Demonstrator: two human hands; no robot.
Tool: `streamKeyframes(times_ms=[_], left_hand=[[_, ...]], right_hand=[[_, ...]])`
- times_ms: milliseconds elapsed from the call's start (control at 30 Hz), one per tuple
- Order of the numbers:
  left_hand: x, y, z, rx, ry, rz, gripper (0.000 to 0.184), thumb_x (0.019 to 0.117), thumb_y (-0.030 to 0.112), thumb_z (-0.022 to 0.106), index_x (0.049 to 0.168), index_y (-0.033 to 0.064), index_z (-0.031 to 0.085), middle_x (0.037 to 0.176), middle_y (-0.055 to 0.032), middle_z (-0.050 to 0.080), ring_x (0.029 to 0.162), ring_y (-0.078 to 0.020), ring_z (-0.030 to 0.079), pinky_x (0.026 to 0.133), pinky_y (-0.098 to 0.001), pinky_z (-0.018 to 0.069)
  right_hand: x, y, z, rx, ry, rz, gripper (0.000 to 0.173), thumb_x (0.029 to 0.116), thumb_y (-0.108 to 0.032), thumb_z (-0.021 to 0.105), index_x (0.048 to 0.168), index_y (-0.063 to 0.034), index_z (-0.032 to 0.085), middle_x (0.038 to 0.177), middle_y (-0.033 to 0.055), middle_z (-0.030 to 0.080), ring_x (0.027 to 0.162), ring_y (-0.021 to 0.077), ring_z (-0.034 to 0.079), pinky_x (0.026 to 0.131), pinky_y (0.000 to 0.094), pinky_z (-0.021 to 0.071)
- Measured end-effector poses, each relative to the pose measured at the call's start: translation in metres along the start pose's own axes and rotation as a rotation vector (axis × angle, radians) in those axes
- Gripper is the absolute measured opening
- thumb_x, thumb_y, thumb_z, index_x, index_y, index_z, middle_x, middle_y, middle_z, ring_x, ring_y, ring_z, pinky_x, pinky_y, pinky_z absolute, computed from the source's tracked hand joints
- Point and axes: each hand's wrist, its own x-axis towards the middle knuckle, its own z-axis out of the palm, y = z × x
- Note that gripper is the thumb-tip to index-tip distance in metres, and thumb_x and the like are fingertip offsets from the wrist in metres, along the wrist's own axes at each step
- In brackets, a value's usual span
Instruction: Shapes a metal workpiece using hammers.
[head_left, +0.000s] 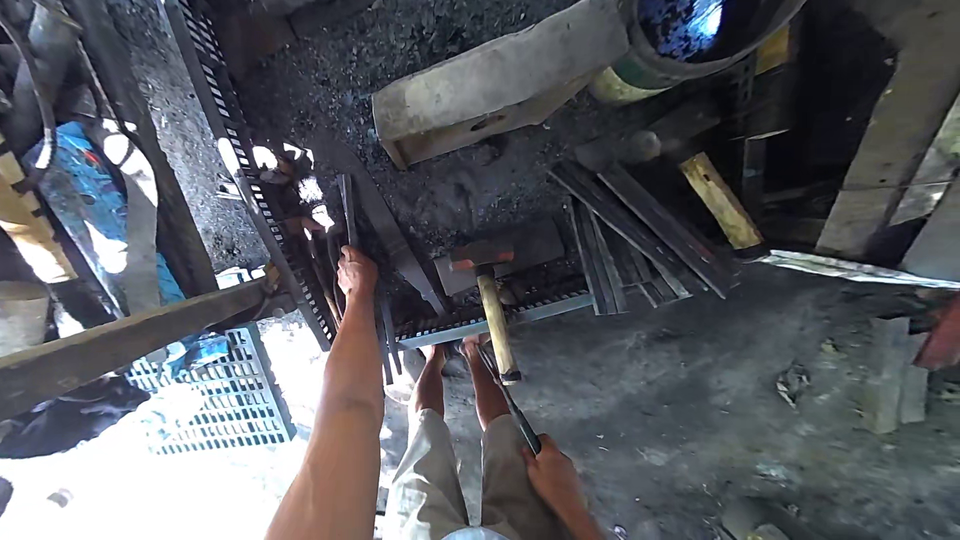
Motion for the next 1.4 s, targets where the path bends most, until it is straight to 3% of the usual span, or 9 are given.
streamKeyframes(times_ms=[333,467,567,667,767,867,1033,1167,1400], left_hand=[[-0.049,0.003,-0.065,-0.051,0.060,0.086,0.045,0.0924,0.049,0.058,0.113,0.0098,0.067,0.109,-0.0215,0.071,0.106,-0.0425,0.069,0.082,-0.0674,0.0528],[-0.096,-0.045,-0.061,-0.338,-0.200,0.104,0.044,0.0998,0.034,0.056,0.135,0.0069,0.056,0.101,-0.0191,0.073,0.079,-0.0303,0.075,0.067,-0.0504,0.0637],[-0.136,-0.075,-0.029,-0.573,-0.311,0.043,0.051,0.0973,0.022,0.063,0.143,0.0074,0.048,0.096,-0.0167,0.070,0.066,-0.0245,0.069,0.058,-0.0434,0.0611],[-0.154,-0.100,0.010,-0.532,-0.240,0.046,0.054,0.0980,0.026,0.065,0.145,0.0052,0.049,0.104,-0.0195,0.069,0.078,-0.0300,0.070,0.067,-0.0502,0.0603],[-0.169,-0.109,0.025,-0.240,-0.176,0.021,0.061,0.1014,0.034,0.061,0.153,0.0058,0.044,0.133,-0.0253,0.064,0.119,-0.0413,0.065,0.099,-0.0617,0.0520],[-0.185,-0.111,0.014,0.043,-0.194,0.086,0.067,0.0981,0.032,0.064,0.153,0.0010,0.041,0.142,-0.0281,0.056,0.129,-0.0434,0.058,0.104,-0.0614,0.0494],[-0.205,-0.110,-0.014,0.272,-0.173,0.148,0.057,0.0887,0.039,0.071,0.135,0.0066,0.063,0.134,-0.0218,0.064,0.122,-0.0413,0.063,0.097,-0.0638,0.0523],[-0.224,-0.085,-0.045,0.263,-0.148,0.187,0.045,0.0992,0.042,0.055,0.133,0.0134,0.065,0.124,-0.0207,0.070,0.116,-0.0411,0.067,0.093,-0.0660,0.0529],[-0.302,0.047,-0.047,0.207,-0.214,0.562,0.040,0.1053,0.037,0.048,0.135,0.0156,0.065,0.123,-0.0161,0.071,0.116,-0.0371,0.068,0.095,-0.0643,0.0539]], right_hand=[[0.006,0.024,0.000,0.129,0.002,0.024,0.041,0.1024,-0.044,0.056,0.127,-0.0107,0.062,0.099,0.0169,0.073,0.094,0.0366,0.072,0.080,0.0593,0.0569],[-0.002,0.040,-0.007,0.206,-0.025,0.034,0.041,0.1010,-0.042,0.058,0.126,-0.0100,0.061,0.100,0.0177,0.071,0.094,0.0373,0.071,0.080,0.0601,0.0559],[-0.010,0.058,-0.015,0.240,-0.035,0.065,0.040,0.1000,-0.042,0.059,0.124,-0.0106,0.061,0.100,0.0170,0.071,0.093,0.0363,0.070,0.078,0.0595,0.0559],[-0.013,0.076,-0.024,0.266,-0.007,0.087,0.043,0.0983,-0.042,0.063,0.124,-0.0086,0.061,0.099,0.0186,0.070,0.092,0.0381,0.070,0.078,0.0613,0.0555],[-0.023,0.091,-0.031,0.288,0.014,0.097,0.043,0.0987,-0.041,0.063,0.126,-0.0085,0.060,0.098,0.0190,0.070,0.091,0.0378,0.070,0.078,0.0606,0.0557],[-0.037,0.099,-0.037,0.344,0.035,0.096,0.040,0.0985,-0.039,0.065,0.122,-0.0065,0.062,0.097,0.0193,0.069,0.090,0.0370,0.069,0.078,0.0592,0.0553],[-0.048,0.117,-0.031,0.431,0.065,0.089,0.040,0.0976,-0.039,0.066,0.118,-0.0053,0.064,0.095,0.0195,0.069,0.090,0.0378,0.068,0.078,0.0605,0.0543],[-0.052,0.141,-0.039,0.513,0.019,0.068,0.040,0.0993,-0.037,0.063,0.128,-0.0094,0.061,0.095,0.0186,0.071,0.083,0.0360,0.070,0.075,0.0593,0.0562],[-0.035,0.189,-0.081,0.680,0.010,0.028,0.043,0.0997,-0.029,0.062,0.139,-0.0115,0.057,0.102,0.0196,0.071,0.086,0.0357,0.071,0.078,0.0593,0.0571]])
